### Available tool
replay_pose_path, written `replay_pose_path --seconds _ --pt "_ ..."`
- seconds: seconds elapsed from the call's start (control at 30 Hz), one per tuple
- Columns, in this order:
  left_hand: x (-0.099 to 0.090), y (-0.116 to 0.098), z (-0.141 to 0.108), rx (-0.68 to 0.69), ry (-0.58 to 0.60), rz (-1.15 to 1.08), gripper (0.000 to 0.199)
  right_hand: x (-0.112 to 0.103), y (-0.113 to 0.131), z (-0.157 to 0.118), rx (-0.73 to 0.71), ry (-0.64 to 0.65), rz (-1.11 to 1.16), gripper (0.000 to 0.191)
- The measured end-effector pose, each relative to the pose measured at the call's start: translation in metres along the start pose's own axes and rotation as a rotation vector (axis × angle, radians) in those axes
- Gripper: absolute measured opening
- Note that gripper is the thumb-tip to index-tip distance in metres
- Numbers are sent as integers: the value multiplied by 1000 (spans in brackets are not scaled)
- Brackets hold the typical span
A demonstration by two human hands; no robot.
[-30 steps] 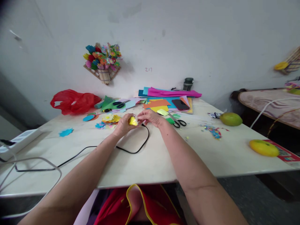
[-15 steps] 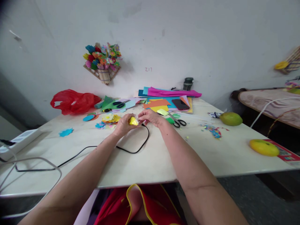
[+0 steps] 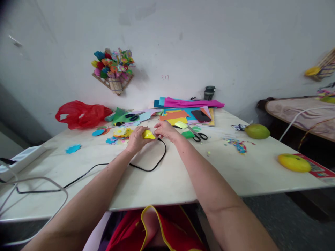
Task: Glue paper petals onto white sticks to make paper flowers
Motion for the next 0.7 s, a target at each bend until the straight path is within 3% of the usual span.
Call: replay_pose_path --seconds 0.47,0.7 --pt "-4 14 1 -140 -63 -80 42 2 9 0 -140 -45 -105 11" --pt "-5 17 1 -209 -64 -72 40 4 8 1 -160 16 -133 15"
Point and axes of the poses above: each hand's wrist, its own z-axis towards the middle knuckle, its own x-axis out of the palm, y = z × x, the point moved 8 cm from there along z, towards the middle knuckle, and after that the axes turned 8 degrees about -z, right-handed, at the moved point
